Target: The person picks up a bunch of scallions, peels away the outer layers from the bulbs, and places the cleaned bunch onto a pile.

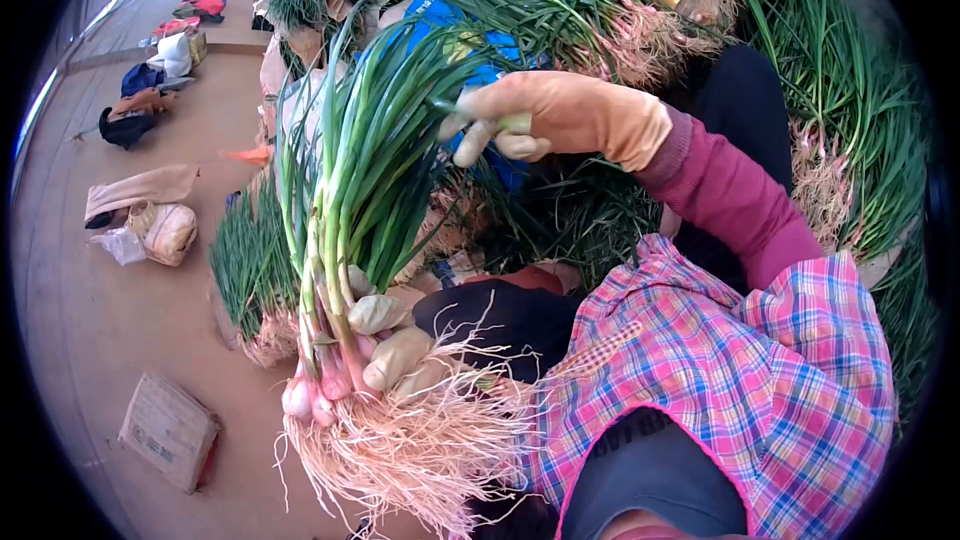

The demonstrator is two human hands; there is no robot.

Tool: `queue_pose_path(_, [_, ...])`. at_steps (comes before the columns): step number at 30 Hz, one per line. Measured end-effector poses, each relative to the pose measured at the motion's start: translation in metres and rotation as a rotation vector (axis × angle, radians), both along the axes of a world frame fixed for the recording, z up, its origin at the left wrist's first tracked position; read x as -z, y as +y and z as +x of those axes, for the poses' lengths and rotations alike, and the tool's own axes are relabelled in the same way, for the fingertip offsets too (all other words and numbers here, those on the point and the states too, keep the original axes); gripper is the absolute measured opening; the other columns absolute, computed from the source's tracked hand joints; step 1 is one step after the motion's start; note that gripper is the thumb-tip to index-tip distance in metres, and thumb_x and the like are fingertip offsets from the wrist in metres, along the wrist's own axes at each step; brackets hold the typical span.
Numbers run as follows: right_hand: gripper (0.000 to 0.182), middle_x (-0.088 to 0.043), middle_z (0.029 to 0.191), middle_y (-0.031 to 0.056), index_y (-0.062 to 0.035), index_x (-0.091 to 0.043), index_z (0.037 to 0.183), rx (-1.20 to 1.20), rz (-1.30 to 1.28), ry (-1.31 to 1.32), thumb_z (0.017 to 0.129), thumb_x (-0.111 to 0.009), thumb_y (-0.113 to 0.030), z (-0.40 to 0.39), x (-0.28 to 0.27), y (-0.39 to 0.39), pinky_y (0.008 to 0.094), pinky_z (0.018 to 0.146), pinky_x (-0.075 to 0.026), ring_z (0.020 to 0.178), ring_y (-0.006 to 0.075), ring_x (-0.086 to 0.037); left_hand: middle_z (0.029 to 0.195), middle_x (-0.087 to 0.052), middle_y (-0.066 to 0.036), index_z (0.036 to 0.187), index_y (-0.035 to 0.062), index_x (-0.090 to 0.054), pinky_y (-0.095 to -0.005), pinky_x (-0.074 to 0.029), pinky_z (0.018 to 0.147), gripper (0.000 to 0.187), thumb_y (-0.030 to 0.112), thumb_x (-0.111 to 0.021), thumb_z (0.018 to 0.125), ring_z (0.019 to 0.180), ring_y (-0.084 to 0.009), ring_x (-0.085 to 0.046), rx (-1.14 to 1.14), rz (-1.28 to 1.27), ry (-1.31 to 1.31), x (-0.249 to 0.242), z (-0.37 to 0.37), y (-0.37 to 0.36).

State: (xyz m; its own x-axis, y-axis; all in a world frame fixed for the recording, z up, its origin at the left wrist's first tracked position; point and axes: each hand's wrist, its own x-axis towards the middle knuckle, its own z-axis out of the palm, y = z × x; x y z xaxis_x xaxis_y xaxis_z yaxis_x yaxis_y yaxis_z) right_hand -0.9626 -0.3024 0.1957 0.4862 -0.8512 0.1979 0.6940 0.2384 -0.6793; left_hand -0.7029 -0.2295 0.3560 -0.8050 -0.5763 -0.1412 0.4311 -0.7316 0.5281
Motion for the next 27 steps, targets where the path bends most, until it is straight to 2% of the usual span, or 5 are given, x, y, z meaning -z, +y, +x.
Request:
queue_pose_path(6, [0.016, -0.064, 0.067, 0.0023, -0.0066, -0.069, 0.081, 0.217, -0.051, 0.78, 0.087, -0.059, -0.018, 0.029, 0.096, -0.004, 0.0296, 0.047, -0.044, 0.051, 0.0128, -0.055, 0.129, -0.052, -0.005, 0.143, 0.0108, -0.036, -0.0349, -0.049, 0.076, 0.076, 0.024, -0.073, 0.078, 0.094, -0.0203, -0.058, 0.055, 0.153, 0.188, -0.015, 0.017, -0.024])
queue_pose_path(8, [0.013, -0.069, 0.08, 0.0127, -0.006, -0.071, 0.08, -0.078, -0.6, 1.693, 0.076, -0.063, -0.015, 0.049, 0.214, 0.007, 0.0411, 0.066, -0.053, 0.075, 0.0335, -0.067, 0.127, -0.052, -0.005, 0.143, 0.011, -0.037, -0.0349, -0.049, 0.075, 0.075, 0.024, -0.073, 0.078, 0.094, -0.0201, -0.058, 0.087, 0.194, 0.26, -0.021, 0.022, -0.028])
queue_pose_path(11, [0.026, -0.07, 0.098, 0.0129, -0.008, -0.074, 0.096, -0.4, -0.268, 1.989, 0.073, -0.068, -0.019, 0.081, 0.442, 0.014, 0.0416, 0.078, -0.054, 0.092, 0.0327, -0.067, 0.124, -0.054, -0.005, 0.139, 0.0108, -0.042, -0.0344, -0.048, 0.069, 0.072, 0.024, -0.073, 0.076, 0.089, -0.018, -0.057, -0.03, 0.008, 0.099, -0.042, 0.006, -0.001])
queue_pose_path(20, [0.014, -0.065, 0.074, 0.0116, -0.0082, -0.068, 0.085, 0.922, -0.292, 0.711, 0.083, -0.062, -0.021, 0.053, 0.109, -0.073, 0.0362, 0.065, -0.05, 0.067, 0.025, -0.063, 0.123, -0.055, -0.006, 0.139, 0.0108, -0.043, -0.0346, -0.048, 0.069, 0.071, 0.024, -0.073, 0.075, 0.088, -0.018, -0.057, -0.036, -0.061, 0.069, -0.061, -0.006, 0.036])
queue_pose_path(27, [0.03, -0.068, 0.106, 0.0104, -0.0075, -0.065, 0.113, 0.944, -0.295, 0.577, 0.086, -0.065, -0.021, 0.054, 0.049, -0.153, 0.0302, 0.078, -0.05, 0.09, 0.0203, -0.064, 0.122, -0.055, -0.006, 0.138, 0.0108, -0.043, -0.0347, -0.048, 0.068, 0.071, 0.023, -0.073, 0.075, 0.088, -0.0179, -0.057, -0.06, -0.096, 0.05, -0.064, -0.009, 0.051])
